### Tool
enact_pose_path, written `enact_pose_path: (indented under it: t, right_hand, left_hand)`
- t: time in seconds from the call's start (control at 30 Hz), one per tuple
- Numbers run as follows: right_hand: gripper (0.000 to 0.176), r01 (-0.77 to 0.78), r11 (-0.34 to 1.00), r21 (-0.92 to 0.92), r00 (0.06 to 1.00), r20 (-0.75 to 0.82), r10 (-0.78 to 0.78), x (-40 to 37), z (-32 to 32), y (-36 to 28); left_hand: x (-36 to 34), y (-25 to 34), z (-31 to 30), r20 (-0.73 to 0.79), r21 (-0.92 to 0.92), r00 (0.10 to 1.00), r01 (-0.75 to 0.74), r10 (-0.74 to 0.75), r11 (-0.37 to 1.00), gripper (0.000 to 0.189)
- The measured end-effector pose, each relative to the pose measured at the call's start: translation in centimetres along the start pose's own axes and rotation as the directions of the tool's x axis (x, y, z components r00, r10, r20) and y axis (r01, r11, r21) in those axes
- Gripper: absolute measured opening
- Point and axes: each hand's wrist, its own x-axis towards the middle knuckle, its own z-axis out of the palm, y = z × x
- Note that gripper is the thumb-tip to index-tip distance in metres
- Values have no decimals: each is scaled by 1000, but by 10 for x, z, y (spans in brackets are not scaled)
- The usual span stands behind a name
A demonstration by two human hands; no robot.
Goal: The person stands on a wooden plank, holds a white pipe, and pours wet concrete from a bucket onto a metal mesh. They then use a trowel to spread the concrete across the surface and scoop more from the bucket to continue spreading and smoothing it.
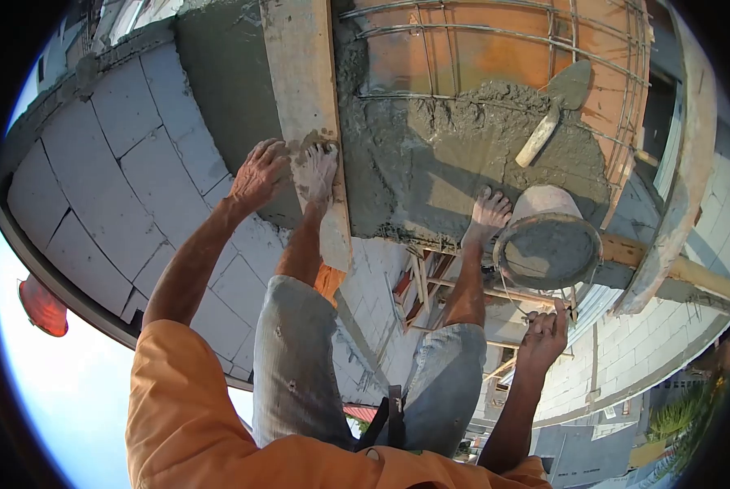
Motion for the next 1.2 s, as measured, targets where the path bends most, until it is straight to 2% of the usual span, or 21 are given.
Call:
enact_pose_path:
  t: [0.13,0.2,0.3,0.43,0.53,0.6,0.67,0.7,0.73,0.77,0.8,0.87,0.9,0.97,1.0,1.03,1.07,1.1,1.13,1.17,1.2]
  right_hand:
    - [34,23,1000,9,999,-44,-23,-4,7,3]
    - [30,66,997,-37,997,-38,-68,-4,10,3]
    - [23,-25,999,-28,990,-136,21,-8,23,-1]
    - [22,4,1000,6,989,-148,-3,-16,35,-12]
    - [23,18,1000,-2,989,-148,-18,-35,56,-30]
    - [21,33,999,2,989,-145,-32,-63,77,-40]
    - [19,54,998,-24,994,-97,-56,-96,93,-49]
    - [20,75,997,-20,994,-81,-77,-114,104,-51]
    - [20,86,996,-16,993,-79,-87,-128,109,-51]
    - [22,77,997,-1,996,-52,-77,-140,112,-52]
    - [24,69,998,13,997,-23,-69,-151,118,-52]
    - [32,87,994,61,995,36,-90,-174,135,-54]
    - [42,62,996,58,996,65,-65,-182,140,-57]
    - [46,40,996,81,993,107,-48,-196,152,-59]
    - [50,18,994,107,988,154,-34,-199,155,-60]
    - [58,28,998,61,965,258,-42,-198,154,-55]
    - [58,24,997,79,966,256,-44,-199,160,-52]
    - [60,-3,997,75,948,316,-21,-201,169,-50]
    - [63,-26,997,73,927,376,-4,-200,175,-49]
    - [67,-49,994,100,883,469,-3,-194,172,-47]
    - [67,-43,992,121,885,465,-18,-190,171,-50]
  left_hand:
    - [14,1,4,-52,-166,994,86,-96,982,35]
    - [17,-2,13,-102,-219,992,51,-74,974,32]
    - [11,3,6,-26,-427,992,101,-124,899,29]
    - [-14,2,-19,-32,-501,996,61,-89,863,29]
    - [-36,8,-48,51,-601,995,99,-86,793,33]
    - [-46,26,-69,54,-736,998,55,-23,674,41]
    - [-46,81,-109,251,-851,968,217,8,479,49]
    - [-48,113,-99,146,-957,982,109,123,269,58]
    - [-40,147,-117,221,-946,933,134,285,296,65]
    - [-34,184,-111,112,-984,920,50,377,170,70]
    - [-24,221,-107,-31,-994,924,-68,382,85,73]
    - [-6,283,-93,-156,-975,925,-201,347,98,76]
    - [-1,295,-91,-157,-974,924,-203,350,100,76]
    - [2,316,-90,-137,-914,930,-251,340,320,68]
    - [-1,314,-94,-134,-914,925,-254,354,317,68]
    - [-8,304,-99,-59,-959,950,-139,306,248,63]
    - [-10,296,-107,20,-983,966,-28,259,180,62]
    - [-14,300,-117,-6,-999,1000,-5,-4,51,60]
    - [-14,294,-131,-10,-997,1000,-11,9,70,60]
    - [-14,286,-145,112,-991,994,112,-3,70,57]
    - [-14,279,-157,229,-971,973,230,-13,69,54]
